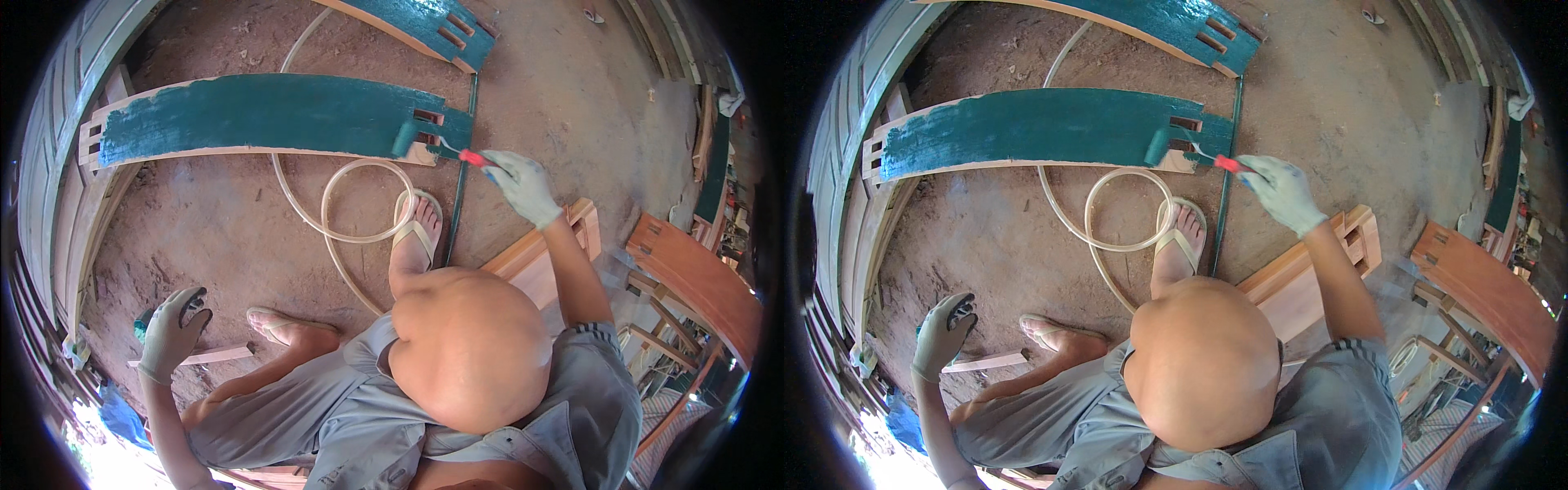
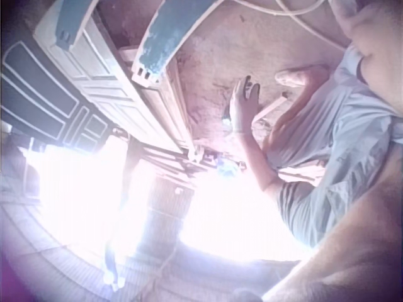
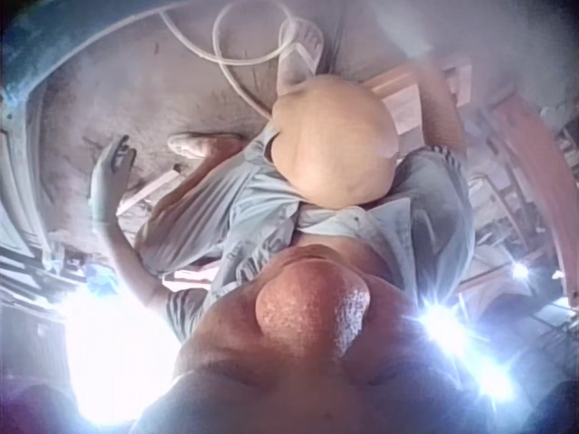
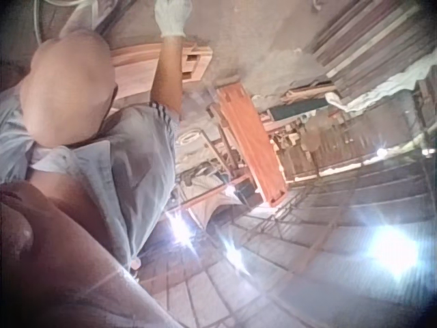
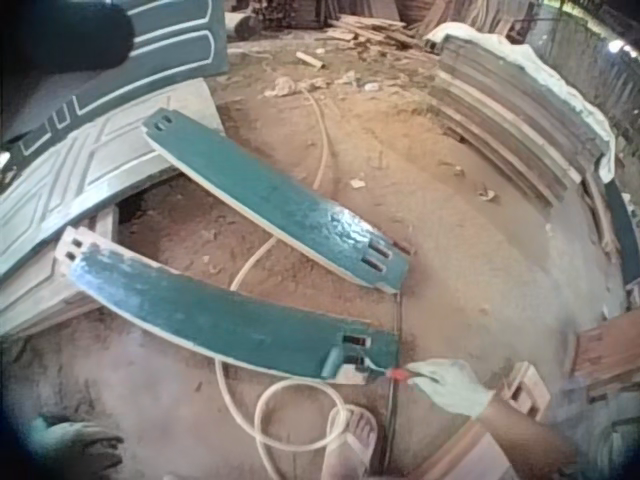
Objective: The person paints wooden pieces with green paint using a small roller. They dip the roller into a container of paint and apply it to the surface of the wood, working on multiple pieces sequentially.
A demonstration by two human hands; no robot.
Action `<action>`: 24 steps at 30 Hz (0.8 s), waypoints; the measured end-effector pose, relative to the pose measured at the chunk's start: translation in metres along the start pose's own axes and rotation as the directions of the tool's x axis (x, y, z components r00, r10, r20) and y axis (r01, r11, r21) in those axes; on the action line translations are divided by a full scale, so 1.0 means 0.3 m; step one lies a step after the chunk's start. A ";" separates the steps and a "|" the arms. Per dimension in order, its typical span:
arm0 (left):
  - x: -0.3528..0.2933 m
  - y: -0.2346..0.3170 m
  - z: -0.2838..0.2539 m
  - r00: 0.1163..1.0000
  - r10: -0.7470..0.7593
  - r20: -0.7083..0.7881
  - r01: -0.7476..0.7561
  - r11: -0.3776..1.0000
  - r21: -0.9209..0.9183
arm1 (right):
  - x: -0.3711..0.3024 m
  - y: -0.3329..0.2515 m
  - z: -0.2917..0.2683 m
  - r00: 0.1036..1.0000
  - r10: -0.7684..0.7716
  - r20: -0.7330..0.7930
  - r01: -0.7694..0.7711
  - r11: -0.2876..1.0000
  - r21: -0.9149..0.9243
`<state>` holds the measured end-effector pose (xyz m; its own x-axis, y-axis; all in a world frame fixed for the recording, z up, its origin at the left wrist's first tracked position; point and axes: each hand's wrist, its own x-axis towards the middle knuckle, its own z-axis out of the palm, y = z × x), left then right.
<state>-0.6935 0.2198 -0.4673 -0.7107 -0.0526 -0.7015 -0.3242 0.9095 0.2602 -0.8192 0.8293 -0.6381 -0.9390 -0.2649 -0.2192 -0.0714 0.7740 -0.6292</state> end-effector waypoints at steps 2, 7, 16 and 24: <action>-0.001 0.004 -0.009 1.000 0.013 -0.019 -0.013 1.000 -0.008 | 0.056 0.014 0.056 0.998 -0.066 0.004 0.066 0.998 0.011; -0.014 -0.028 -0.008 0.999 -0.014 -0.048 0.011 0.998 -0.066 | 0.053 0.057 0.030 0.997 -0.031 0.067 0.040 0.989 -0.140; -0.020 -0.031 0.007 0.999 0.006 -0.040 -0.006 1.000 -0.010 | -0.017 0.087 -0.094 0.997 0.027 0.068 -0.012 0.977 -0.211; -0.021 -0.001 -0.011 0.998 -0.019 -0.059 0.017 0.999 -0.034 | 0.152 0.001 0.015 0.989 -0.105 0.109 0.114 0.990 -0.079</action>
<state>-0.6910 0.2184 -0.4607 -0.7402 -0.0946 -0.6657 -0.3574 0.8940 0.2704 -0.8606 0.8148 -0.6518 -0.8841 -0.4056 -0.2321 -0.2041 0.7819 -0.5890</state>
